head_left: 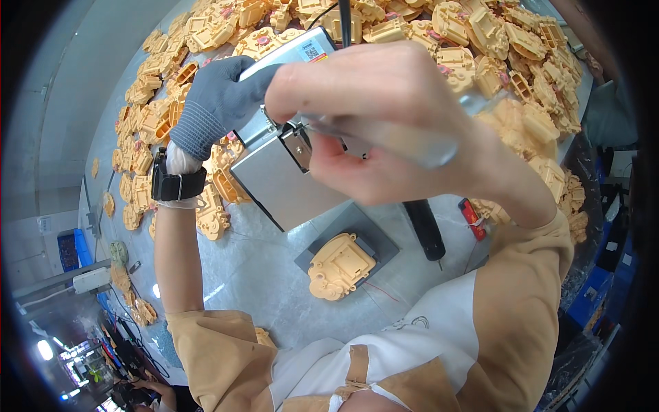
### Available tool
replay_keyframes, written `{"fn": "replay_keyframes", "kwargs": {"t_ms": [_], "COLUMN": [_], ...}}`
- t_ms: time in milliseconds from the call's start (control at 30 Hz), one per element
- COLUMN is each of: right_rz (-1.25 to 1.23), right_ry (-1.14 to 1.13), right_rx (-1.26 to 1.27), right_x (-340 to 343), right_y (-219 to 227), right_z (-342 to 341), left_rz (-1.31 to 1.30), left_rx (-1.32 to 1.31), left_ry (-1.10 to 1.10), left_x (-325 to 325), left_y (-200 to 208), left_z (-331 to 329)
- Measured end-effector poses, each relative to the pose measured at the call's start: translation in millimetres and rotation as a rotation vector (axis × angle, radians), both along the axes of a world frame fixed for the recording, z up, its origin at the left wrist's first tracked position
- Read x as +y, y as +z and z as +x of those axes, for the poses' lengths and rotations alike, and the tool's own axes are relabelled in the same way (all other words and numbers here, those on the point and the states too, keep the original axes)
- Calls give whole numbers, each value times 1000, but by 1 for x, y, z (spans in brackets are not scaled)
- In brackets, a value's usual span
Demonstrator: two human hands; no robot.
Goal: The person uses a metal tool to adjust a component on a silver soldering station. They then pick up a yellow plastic housing and use a black rotary tool to grind or smooth the edges of the plastic casing. The person handles multiple yellow plastic parts on the table, moving them aside to access the work area.
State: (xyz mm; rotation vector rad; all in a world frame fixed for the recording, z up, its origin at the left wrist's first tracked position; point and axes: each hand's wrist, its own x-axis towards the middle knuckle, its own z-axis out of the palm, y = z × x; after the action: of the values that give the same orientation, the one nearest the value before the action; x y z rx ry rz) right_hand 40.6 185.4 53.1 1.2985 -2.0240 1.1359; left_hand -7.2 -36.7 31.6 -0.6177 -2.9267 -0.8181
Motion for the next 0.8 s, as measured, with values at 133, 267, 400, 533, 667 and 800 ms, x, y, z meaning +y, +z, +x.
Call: {"fn": "replay_keyframes", "kwargs": {"t_ms": [133,267,400,533,667,800], "right_rz": [9,24,-41,-62,-36,-78], "right_ry": [-3,-28,-64,9,-82,-74], "right_rx": [-20,-6,23,78,68,95], "right_x": [1,-2,-4,-15,-9,-10], "right_y": [5,3,5,11,-5,-3], "right_z": [2,3,5,9,9,11], "left_rz": [-133,-135,-138,-173,-158,-362], "left_rx": [-23,-82,41,24,7,286], "left_ry": [24,57,8,54,-67,-250], "left_x": [-11,-9,-10,-23,4,-11], "left_y": [-12,-12,-22,3,-3,-17], "left_z": [-16,-14,-20,0,-2,-10]}}
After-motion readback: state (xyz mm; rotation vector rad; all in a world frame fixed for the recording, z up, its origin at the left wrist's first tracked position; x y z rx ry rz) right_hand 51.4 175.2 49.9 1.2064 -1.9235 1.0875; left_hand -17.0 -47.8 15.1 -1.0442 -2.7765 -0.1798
